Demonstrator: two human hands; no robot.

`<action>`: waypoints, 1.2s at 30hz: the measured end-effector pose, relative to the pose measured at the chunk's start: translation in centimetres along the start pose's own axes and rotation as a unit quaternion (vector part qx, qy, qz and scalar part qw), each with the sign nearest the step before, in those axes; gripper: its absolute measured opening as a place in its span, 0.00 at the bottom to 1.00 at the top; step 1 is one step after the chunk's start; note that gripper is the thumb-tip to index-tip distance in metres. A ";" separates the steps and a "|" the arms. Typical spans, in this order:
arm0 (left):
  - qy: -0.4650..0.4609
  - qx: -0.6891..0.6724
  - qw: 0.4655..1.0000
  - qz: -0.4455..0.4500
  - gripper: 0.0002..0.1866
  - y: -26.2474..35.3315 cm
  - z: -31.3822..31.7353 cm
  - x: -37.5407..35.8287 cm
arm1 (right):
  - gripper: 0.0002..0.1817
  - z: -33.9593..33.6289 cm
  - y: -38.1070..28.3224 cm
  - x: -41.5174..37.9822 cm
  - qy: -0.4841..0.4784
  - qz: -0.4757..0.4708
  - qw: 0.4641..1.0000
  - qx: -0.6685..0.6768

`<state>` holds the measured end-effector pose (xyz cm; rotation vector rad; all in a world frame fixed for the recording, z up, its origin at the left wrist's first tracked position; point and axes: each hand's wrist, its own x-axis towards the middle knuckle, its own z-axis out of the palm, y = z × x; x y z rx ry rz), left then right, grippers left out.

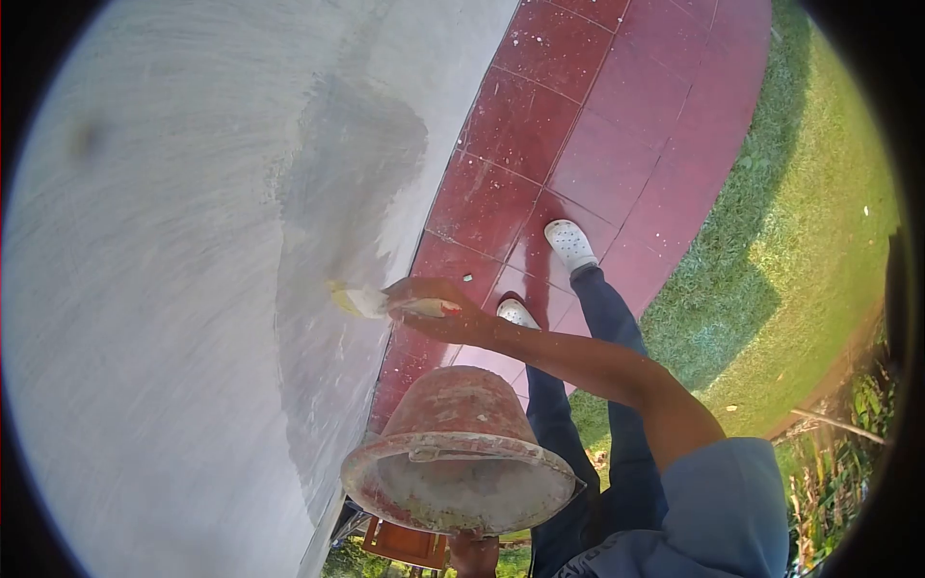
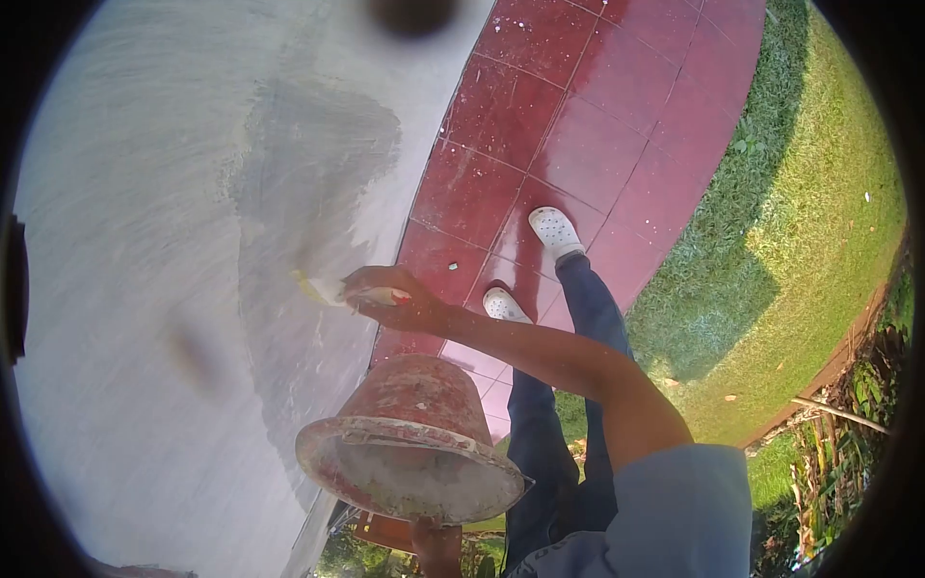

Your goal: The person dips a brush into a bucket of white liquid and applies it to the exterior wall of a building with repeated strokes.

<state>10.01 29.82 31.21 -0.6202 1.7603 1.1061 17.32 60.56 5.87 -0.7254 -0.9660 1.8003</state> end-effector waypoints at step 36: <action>0.012 0.013 1.000 0.001 0.38 -0.8 2.2 -3.8 | 0.16 -10.0 -16.5 11.0 0.318 -0.135 0.857 0.381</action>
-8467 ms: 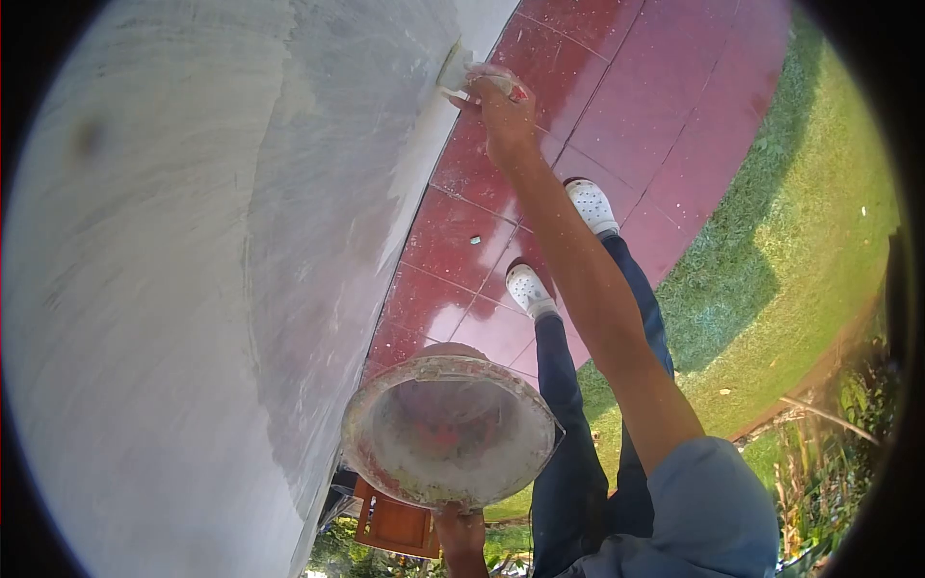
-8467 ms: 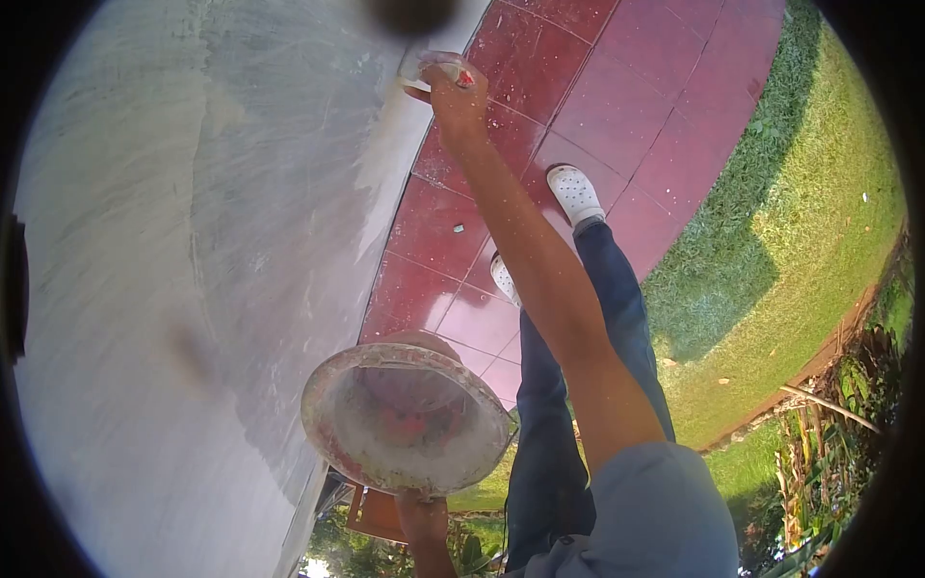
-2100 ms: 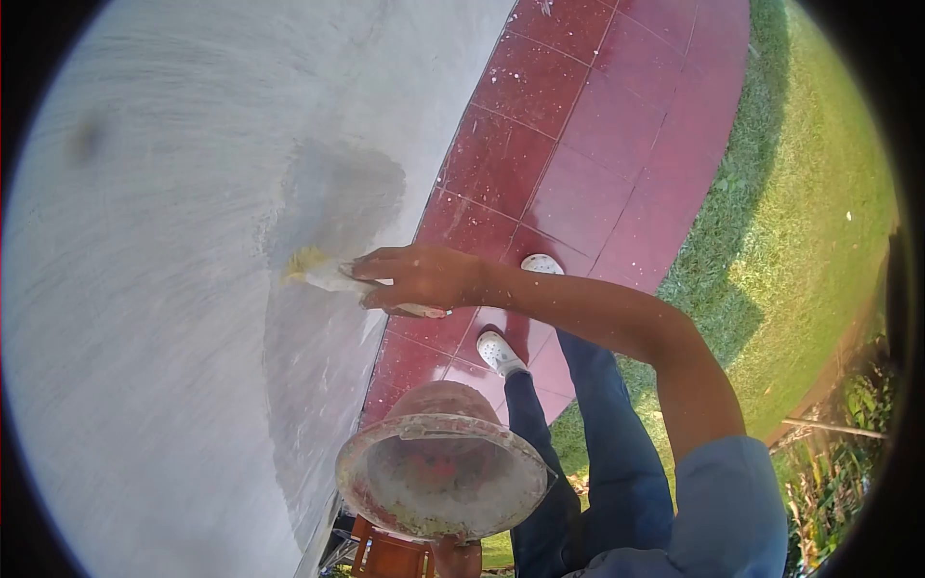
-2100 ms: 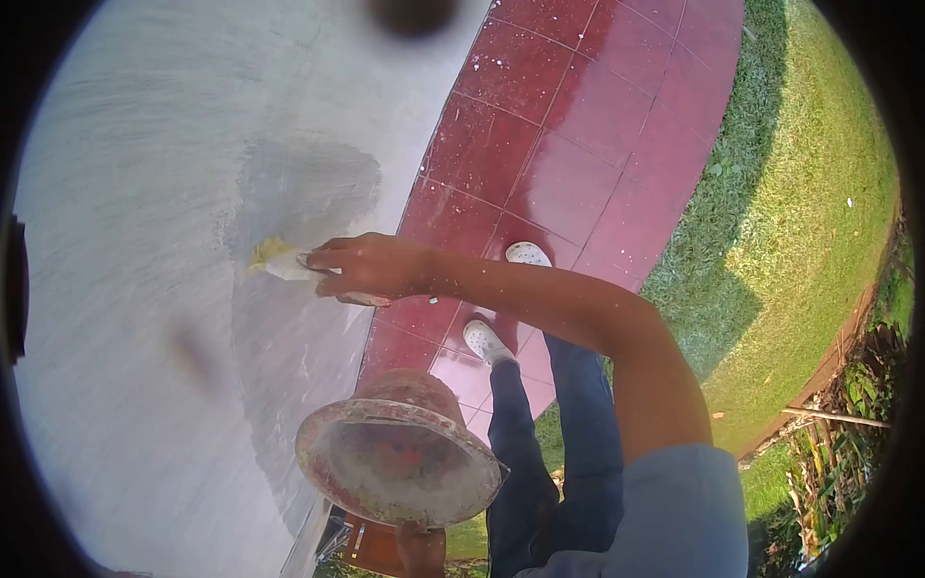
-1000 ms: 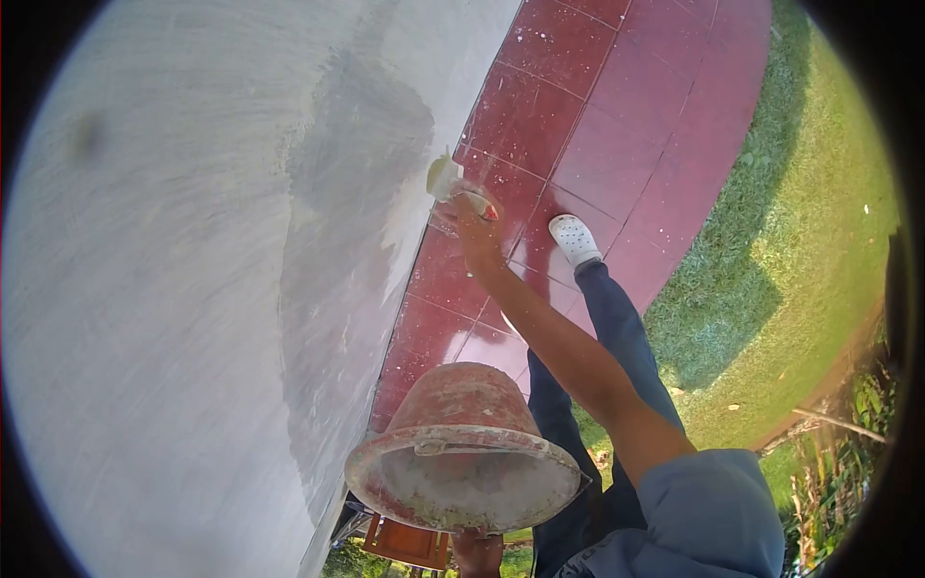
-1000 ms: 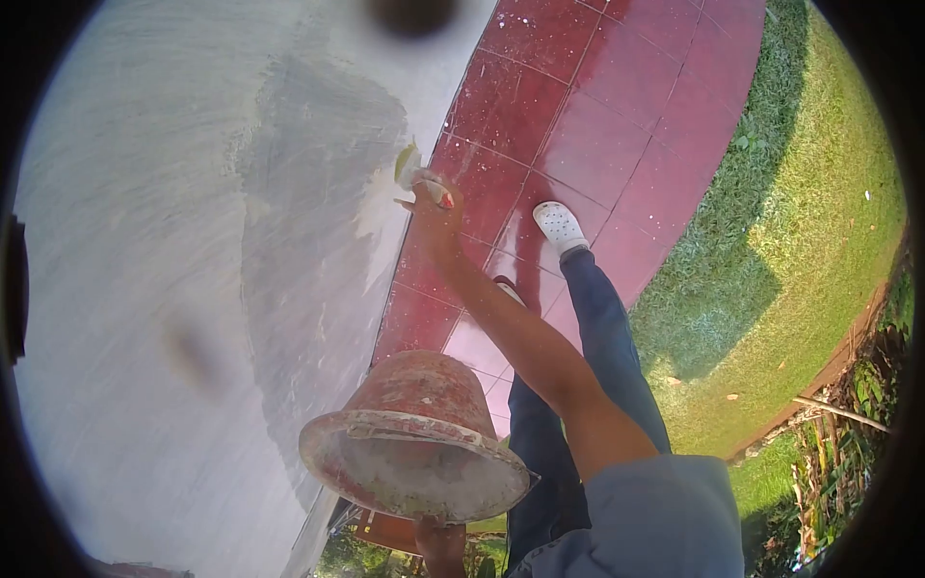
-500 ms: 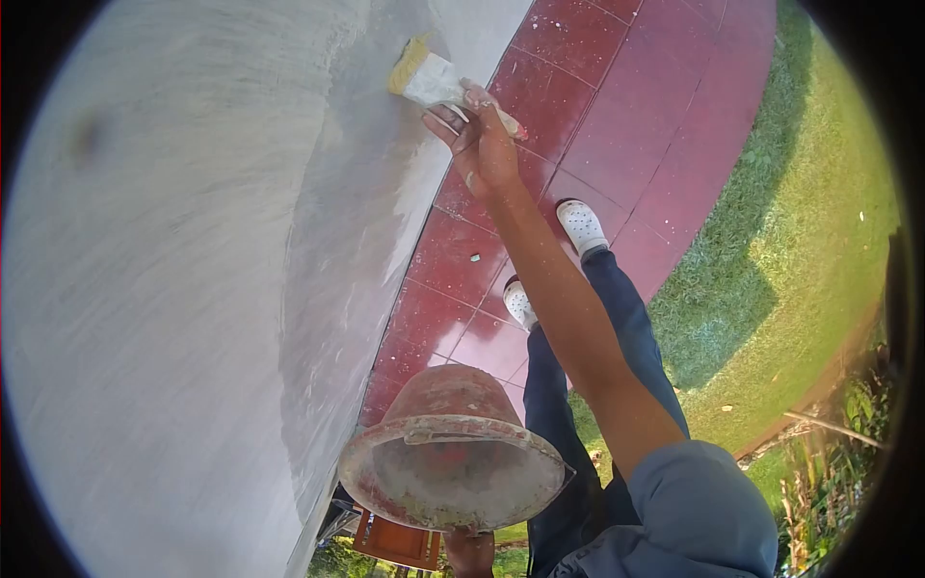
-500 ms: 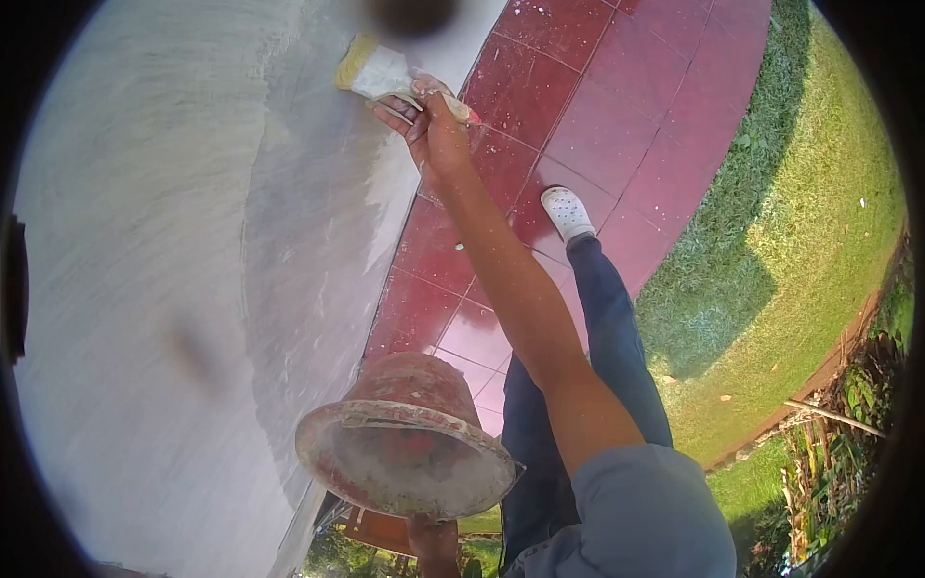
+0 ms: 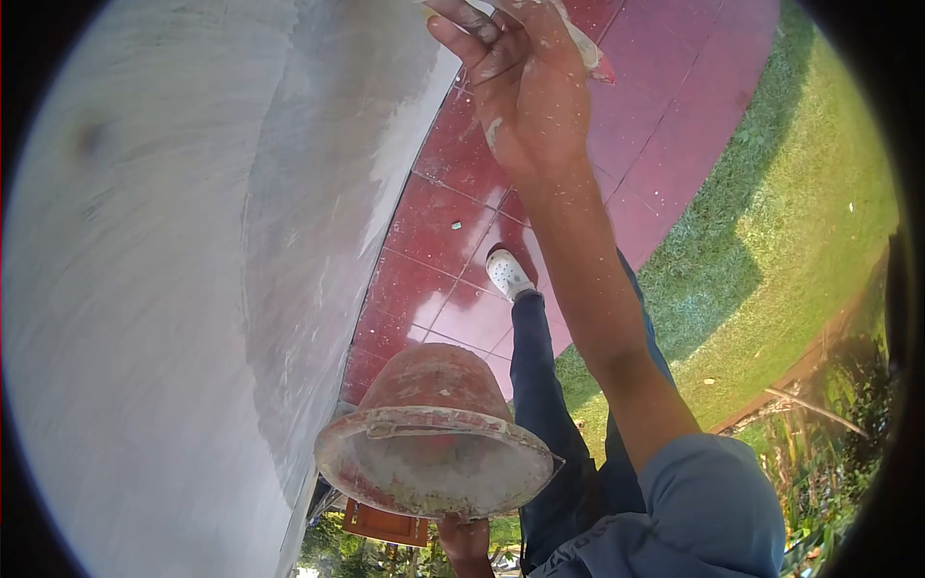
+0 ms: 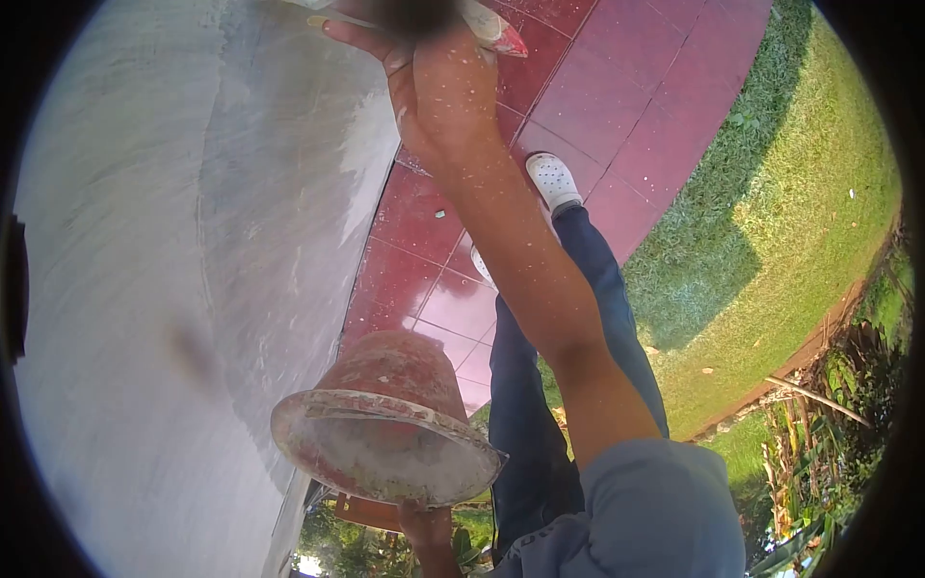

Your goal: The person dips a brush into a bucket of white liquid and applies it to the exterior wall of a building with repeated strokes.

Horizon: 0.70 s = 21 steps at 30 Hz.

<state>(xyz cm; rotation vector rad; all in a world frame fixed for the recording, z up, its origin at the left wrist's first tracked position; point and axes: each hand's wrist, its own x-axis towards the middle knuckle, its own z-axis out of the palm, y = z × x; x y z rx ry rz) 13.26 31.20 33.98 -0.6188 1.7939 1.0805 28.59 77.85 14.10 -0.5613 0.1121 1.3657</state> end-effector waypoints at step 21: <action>0.052 -0.058 0.997 -0.017 0.39 -1.3 2.0 -1.1 | 0.09 -6.9 4.0 -5.2 0.057 0.140 0.988 -0.010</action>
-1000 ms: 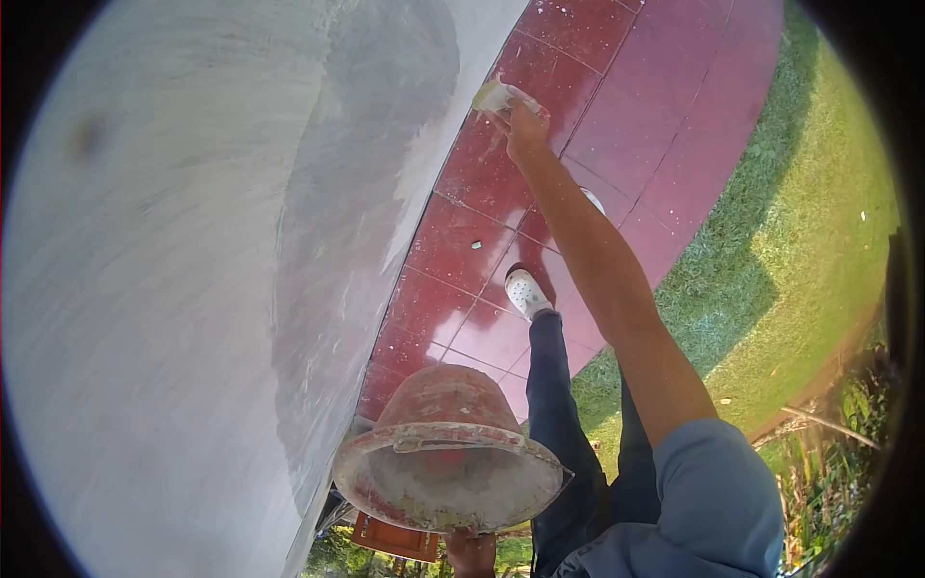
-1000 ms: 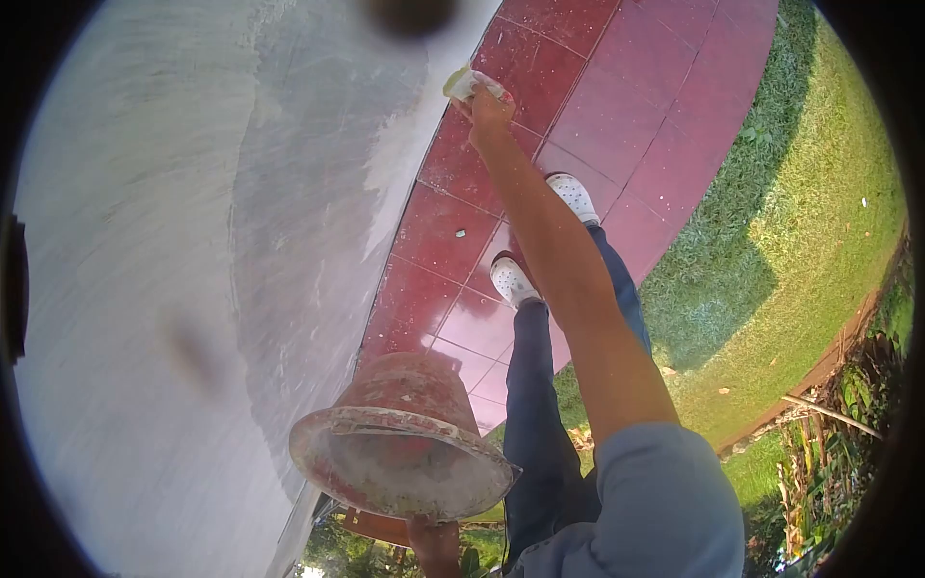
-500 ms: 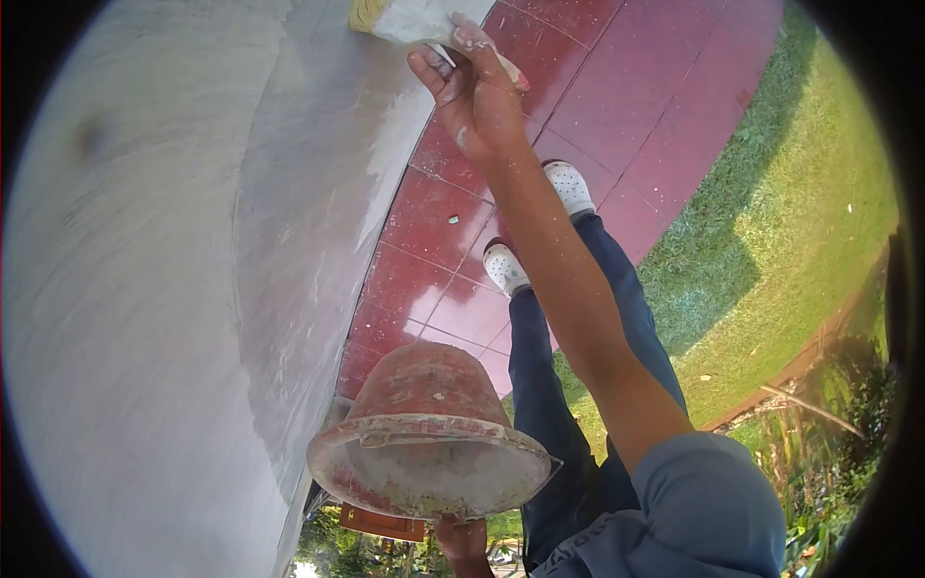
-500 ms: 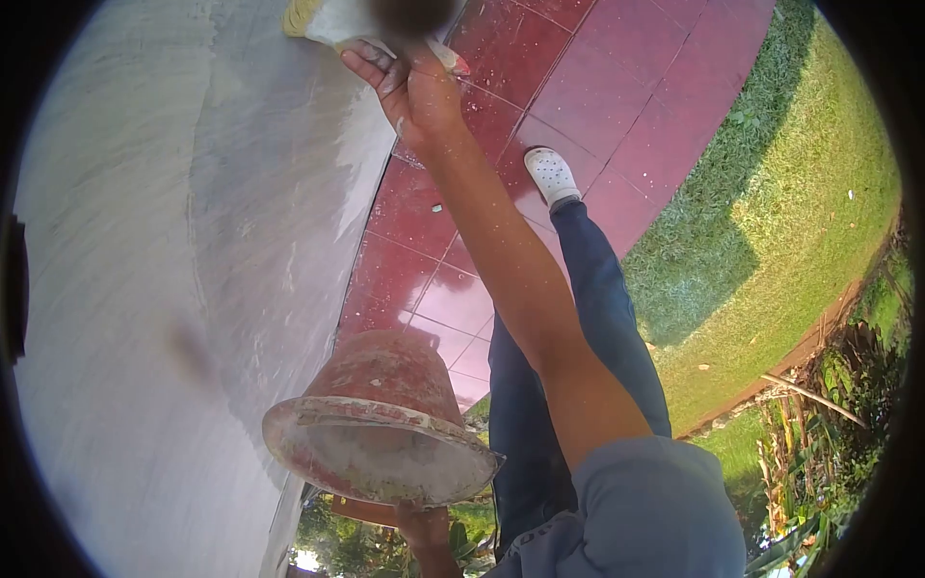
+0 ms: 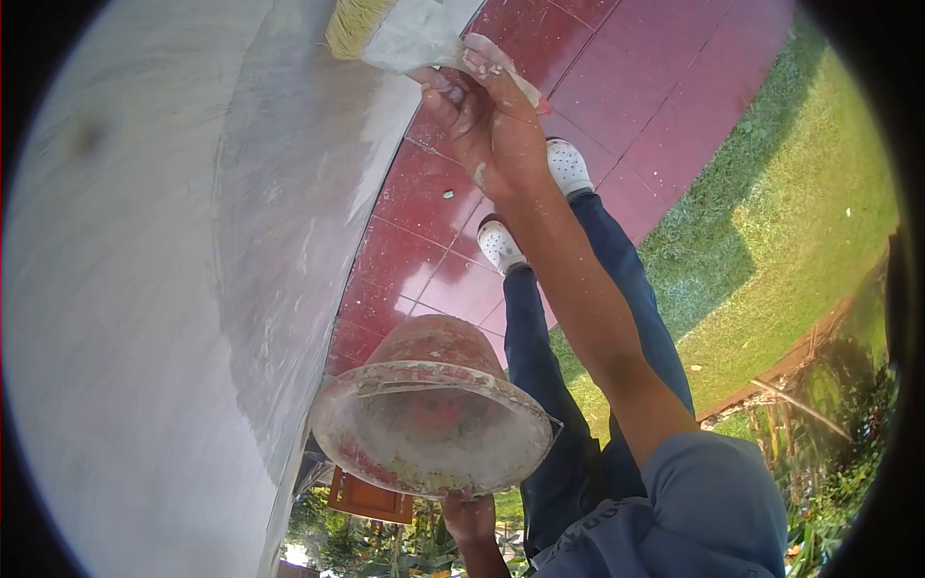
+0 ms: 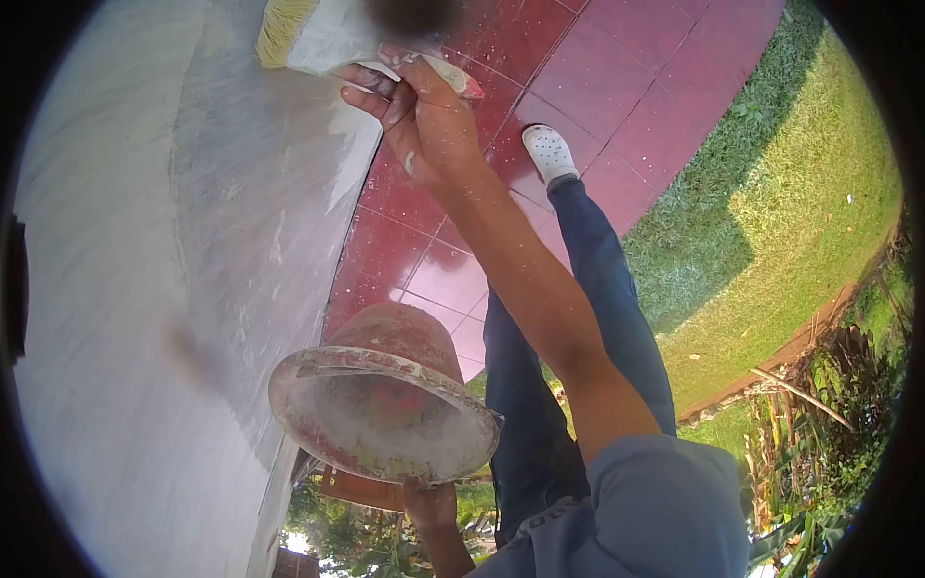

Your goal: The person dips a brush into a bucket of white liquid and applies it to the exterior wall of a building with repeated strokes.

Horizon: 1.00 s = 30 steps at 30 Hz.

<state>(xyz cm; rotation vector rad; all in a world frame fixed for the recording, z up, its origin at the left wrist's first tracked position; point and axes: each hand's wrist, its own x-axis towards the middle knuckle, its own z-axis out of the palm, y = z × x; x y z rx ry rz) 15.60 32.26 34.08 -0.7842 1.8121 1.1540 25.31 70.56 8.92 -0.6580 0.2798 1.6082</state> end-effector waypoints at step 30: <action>-0.304 0.336 0.879 0.151 0.44 -10.7 2.2 9.4 | 0.12 -16.3 -4.7 -33.5 0.032 -0.105 0.675 -0.730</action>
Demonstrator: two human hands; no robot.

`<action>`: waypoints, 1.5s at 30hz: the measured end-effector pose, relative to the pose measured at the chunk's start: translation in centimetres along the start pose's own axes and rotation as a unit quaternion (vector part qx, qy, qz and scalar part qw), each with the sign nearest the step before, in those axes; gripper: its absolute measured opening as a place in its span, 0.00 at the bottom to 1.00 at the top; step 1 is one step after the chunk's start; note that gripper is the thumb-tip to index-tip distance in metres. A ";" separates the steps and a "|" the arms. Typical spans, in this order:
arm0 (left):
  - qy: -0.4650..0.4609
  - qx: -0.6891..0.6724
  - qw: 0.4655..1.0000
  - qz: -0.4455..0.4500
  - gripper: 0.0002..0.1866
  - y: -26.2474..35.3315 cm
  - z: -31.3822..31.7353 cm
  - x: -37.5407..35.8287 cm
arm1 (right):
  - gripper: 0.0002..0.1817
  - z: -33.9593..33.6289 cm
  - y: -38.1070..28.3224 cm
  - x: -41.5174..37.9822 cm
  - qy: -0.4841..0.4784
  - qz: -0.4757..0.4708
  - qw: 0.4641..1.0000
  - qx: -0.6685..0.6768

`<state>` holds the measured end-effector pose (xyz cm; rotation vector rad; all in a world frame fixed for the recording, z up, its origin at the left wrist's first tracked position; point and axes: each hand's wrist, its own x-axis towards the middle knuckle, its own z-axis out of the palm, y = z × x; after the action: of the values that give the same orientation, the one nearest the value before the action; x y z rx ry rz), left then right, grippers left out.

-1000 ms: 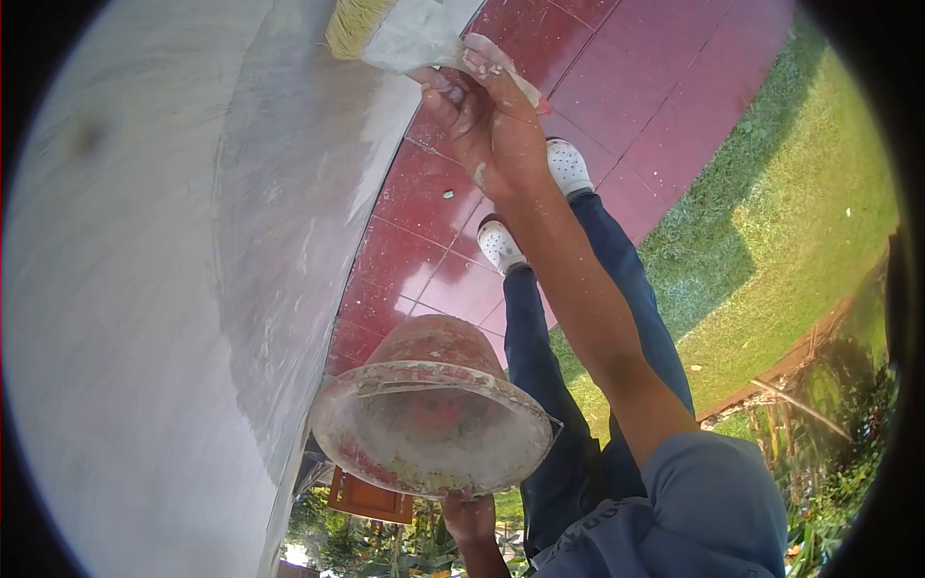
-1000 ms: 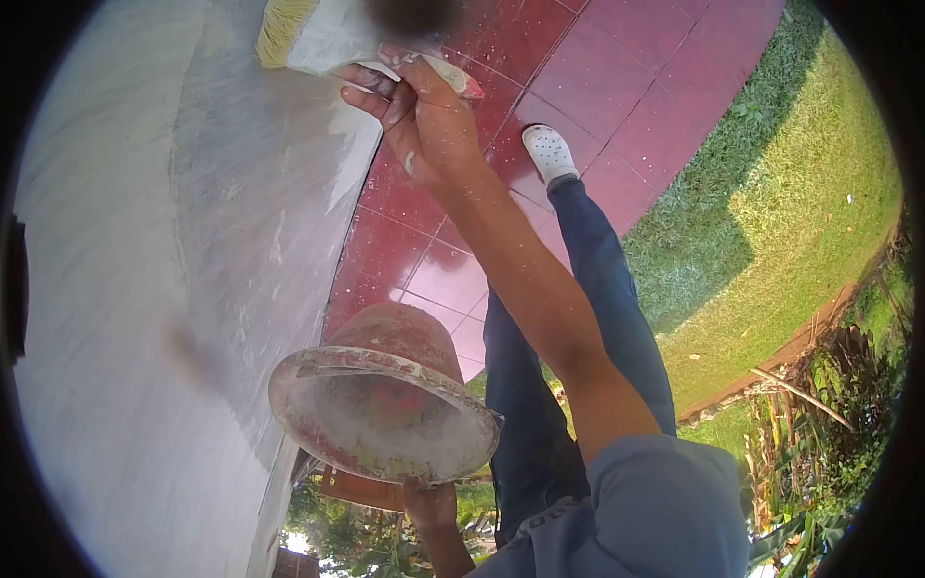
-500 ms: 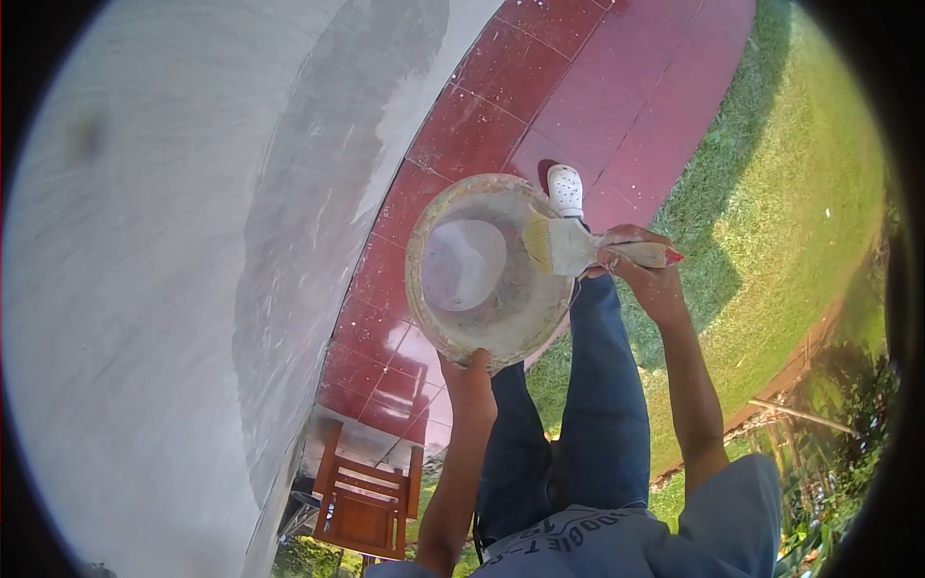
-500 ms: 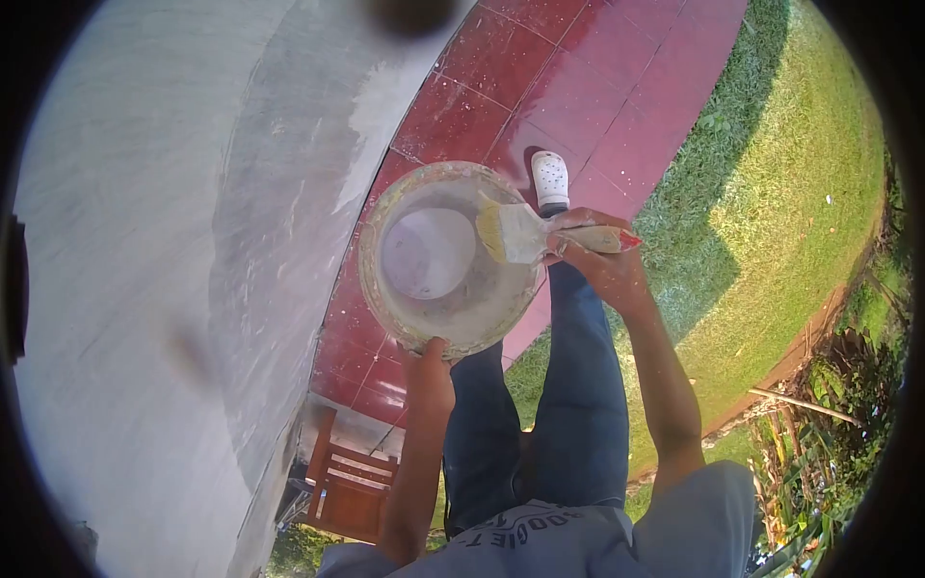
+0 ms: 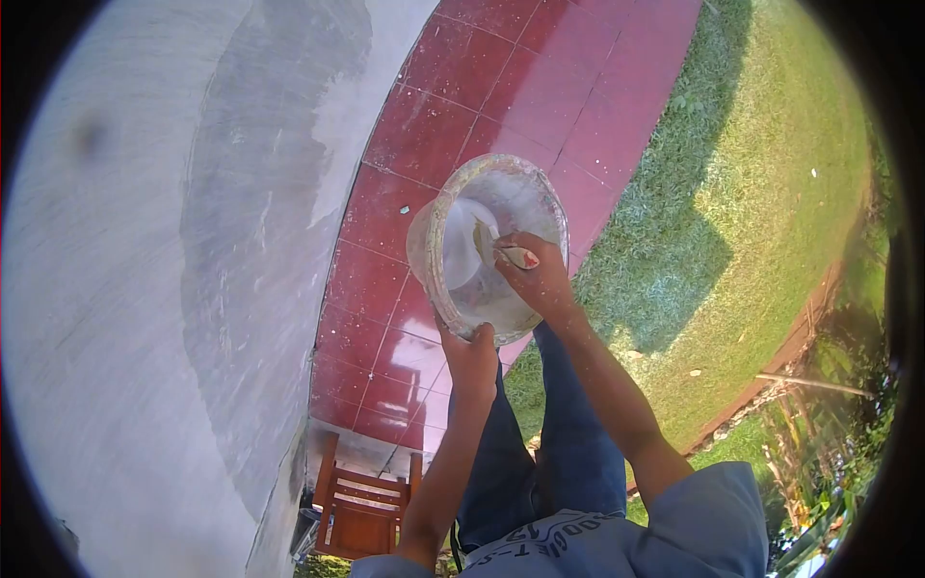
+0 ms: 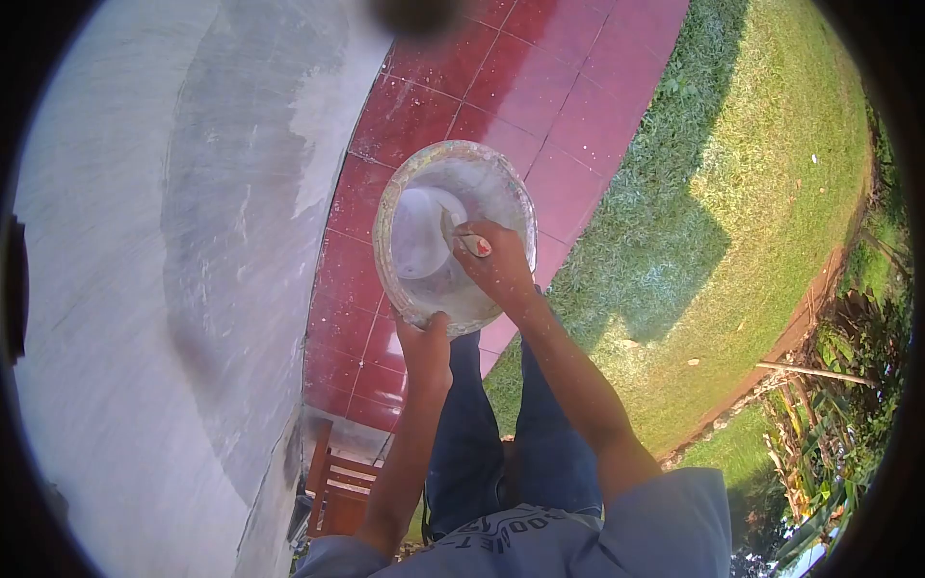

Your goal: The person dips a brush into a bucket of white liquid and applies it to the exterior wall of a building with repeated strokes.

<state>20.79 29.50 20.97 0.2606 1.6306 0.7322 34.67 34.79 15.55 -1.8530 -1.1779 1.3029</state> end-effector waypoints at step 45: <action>0.123 0.031 0.973 -0.194 0.36 -37.3 -29.4 22.1 | 0.12 48.6 19.9 17.7 0.041 0.091 0.790 0.604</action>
<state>-3.01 3.86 -18.02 -0.1104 1.8693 0.4255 -1.87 40.50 -25.77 -0.9970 0.0490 1.4941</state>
